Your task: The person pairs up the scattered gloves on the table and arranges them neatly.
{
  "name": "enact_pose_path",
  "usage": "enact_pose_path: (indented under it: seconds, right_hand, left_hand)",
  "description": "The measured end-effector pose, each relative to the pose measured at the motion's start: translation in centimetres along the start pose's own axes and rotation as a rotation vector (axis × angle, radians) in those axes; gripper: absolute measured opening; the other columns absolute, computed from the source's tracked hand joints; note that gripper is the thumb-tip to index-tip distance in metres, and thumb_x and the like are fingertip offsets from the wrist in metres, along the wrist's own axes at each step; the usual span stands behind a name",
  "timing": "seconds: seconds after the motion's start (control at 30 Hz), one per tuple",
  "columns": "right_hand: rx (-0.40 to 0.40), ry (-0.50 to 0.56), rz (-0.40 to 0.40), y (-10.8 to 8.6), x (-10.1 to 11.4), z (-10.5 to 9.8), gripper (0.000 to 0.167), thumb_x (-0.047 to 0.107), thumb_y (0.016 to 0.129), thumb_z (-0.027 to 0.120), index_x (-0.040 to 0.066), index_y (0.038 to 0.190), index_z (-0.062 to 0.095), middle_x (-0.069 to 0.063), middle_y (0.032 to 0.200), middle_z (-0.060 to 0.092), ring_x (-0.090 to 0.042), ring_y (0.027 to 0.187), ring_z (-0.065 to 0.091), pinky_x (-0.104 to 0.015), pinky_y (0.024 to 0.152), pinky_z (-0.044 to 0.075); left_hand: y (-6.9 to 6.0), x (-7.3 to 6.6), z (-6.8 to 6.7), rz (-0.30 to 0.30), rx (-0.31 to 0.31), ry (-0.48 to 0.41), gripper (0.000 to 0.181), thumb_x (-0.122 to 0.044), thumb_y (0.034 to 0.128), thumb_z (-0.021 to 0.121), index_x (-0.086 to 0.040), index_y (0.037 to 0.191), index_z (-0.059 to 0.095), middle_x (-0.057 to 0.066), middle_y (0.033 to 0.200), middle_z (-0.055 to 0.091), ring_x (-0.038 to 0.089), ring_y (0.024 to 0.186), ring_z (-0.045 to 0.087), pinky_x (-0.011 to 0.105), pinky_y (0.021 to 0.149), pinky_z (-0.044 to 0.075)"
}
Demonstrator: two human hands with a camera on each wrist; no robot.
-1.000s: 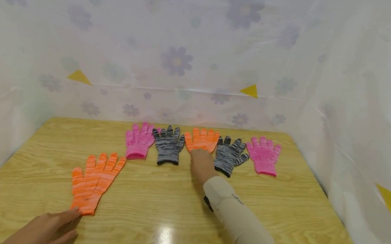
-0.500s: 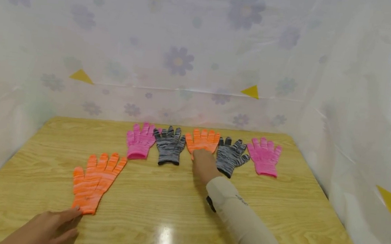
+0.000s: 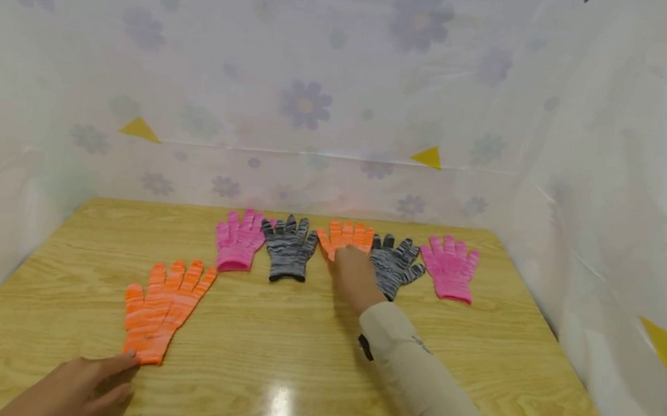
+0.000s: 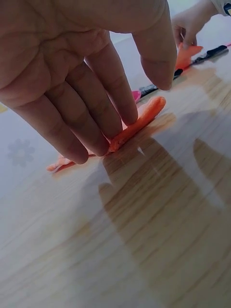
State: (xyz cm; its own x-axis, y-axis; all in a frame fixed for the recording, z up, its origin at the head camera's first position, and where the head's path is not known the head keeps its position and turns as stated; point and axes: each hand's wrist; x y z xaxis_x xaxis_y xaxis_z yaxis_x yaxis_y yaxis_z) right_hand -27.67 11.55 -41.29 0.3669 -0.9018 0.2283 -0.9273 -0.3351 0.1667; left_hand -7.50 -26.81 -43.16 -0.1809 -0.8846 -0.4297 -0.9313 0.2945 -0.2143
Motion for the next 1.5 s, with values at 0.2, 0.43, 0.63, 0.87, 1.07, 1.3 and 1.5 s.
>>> enact_pose_path:
  seconds: [0.2, 0.43, 0.63, 0.87, 1.07, 1.3, 1.5]
  right_hand:
    - [-0.099, 0.043, -0.028, -0.2, 0.1, -0.9, 0.051, 0.033, 0.098, 0.055, 0.007, 0.054, 0.055, 0.0, 0.048, 0.039, -0.011, 0.041, 0.03, -0.026, 0.043, 0.026]
    - [-0.184, 0.02, -0.07, -0.5, 0.1, -2.0, 0.018, 0.011, 0.092, 0.064, 0.001, 0.08, 0.072, -0.008, 0.07, 0.063, -0.019, 0.058, 0.057, -0.034, 0.057, 0.052]
    - [-0.222, -0.002, -0.066, -0.8, 0.0, -2.8, 0.01, 0.007, 0.09, 0.065, 0.0, 0.092, 0.073, -0.013, 0.082, 0.067, -0.026, 0.073, 0.063, -0.039, 0.067, 0.055]
    - [-0.236, 0.02, -0.054, -1.2, 0.0, -3.8, 0.016, 0.003, 0.09, 0.062, -0.003, 0.102, 0.071, -0.016, 0.093, 0.067, -0.028, 0.081, 0.063, -0.04, 0.072, 0.055]
    - [-0.281, 0.014, -0.061, -1.5, 0.2, -4.6, 0.015, 0.004, 0.089, 0.064, -0.002, 0.101, 0.071, -0.016, 0.09, 0.068, -0.027, 0.075, 0.063, -0.042, 0.071, 0.054]
    - [-0.302, 0.026, -0.086, -1.9, 0.7, -5.3, 0.014, 0.005, 0.089, 0.065, -0.001, 0.101, 0.071, -0.015, 0.089, 0.067, -0.024, 0.071, 0.062, -0.037, 0.064, 0.054]
    - [-0.348, 0.06, -0.122, -2.3, 1.6, -6.1, 0.014, 0.006, 0.088, 0.067, -0.001, 0.099, 0.072, -0.012, 0.086, 0.066, -0.02, 0.065, 0.059, -0.032, 0.058, 0.052]
  left_hand:
    - [0.0, 0.2, 0.1, 0.024, 0.008, 0.014, 0.034, -0.029, 0.0874, 0.068, -0.007, 0.114, 0.065, 0.003, 0.099, 0.07, 0.008, 0.076, 0.064, 0.035, 0.066, 0.054]
    - [-0.3, 0.6, 0.3, 0.099, -0.025, 0.019, 0.031, -0.029, 0.0895, 0.066, -0.009, 0.112, 0.063, 0.0, 0.098, 0.069, 0.005, 0.076, 0.062, 0.031, 0.063, 0.052]
    - [-0.4, 0.6, 0.4, 0.12, -0.052, 0.042, 0.033, -0.029, 0.089, 0.067, -0.007, 0.113, 0.064, 0.003, 0.102, 0.07, 0.012, 0.08, 0.066, 0.033, 0.066, 0.054]
    - [-0.1, 0.5, 0.3, 0.101, -0.029, 0.037, 0.041, -0.029, 0.0892, 0.067, 0.001, 0.118, 0.063, 0.014, 0.109, 0.069, 0.03, 0.09, 0.068, 0.043, 0.074, 0.055]
    - [-0.1, 0.2, 0.3, 0.044, -0.021, 0.05, 0.035, -0.03, 0.0874, 0.068, -0.008, 0.115, 0.065, 0.004, 0.105, 0.07, 0.016, 0.083, 0.067, 0.036, 0.069, 0.055]
    - [0.0, 0.2, 0.5, -0.001, -0.032, 0.05, 0.041, -0.033, 0.0863, 0.069, -0.006, 0.118, 0.065, 0.007, 0.11, 0.069, 0.023, 0.09, 0.069, 0.04, 0.075, 0.055]
    - [-0.1, 0.2, 0.4, 0.046, -0.042, 0.042, 0.041, -0.032, 0.0878, 0.068, -0.003, 0.117, 0.065, 0.01, 0.11, 0.069, 0.026, 0.089, 0.069, 0.041, 0.073, 0.056]
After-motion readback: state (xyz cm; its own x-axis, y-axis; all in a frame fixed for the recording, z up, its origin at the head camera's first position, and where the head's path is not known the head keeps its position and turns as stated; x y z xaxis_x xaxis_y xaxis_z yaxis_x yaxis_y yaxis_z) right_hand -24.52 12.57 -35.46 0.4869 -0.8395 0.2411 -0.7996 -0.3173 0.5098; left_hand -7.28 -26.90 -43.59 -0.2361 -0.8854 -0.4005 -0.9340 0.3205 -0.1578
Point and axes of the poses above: each hand's wrist, its own y-axis towards the middle knuckle, its own z-axis out of the palm, x = y × z
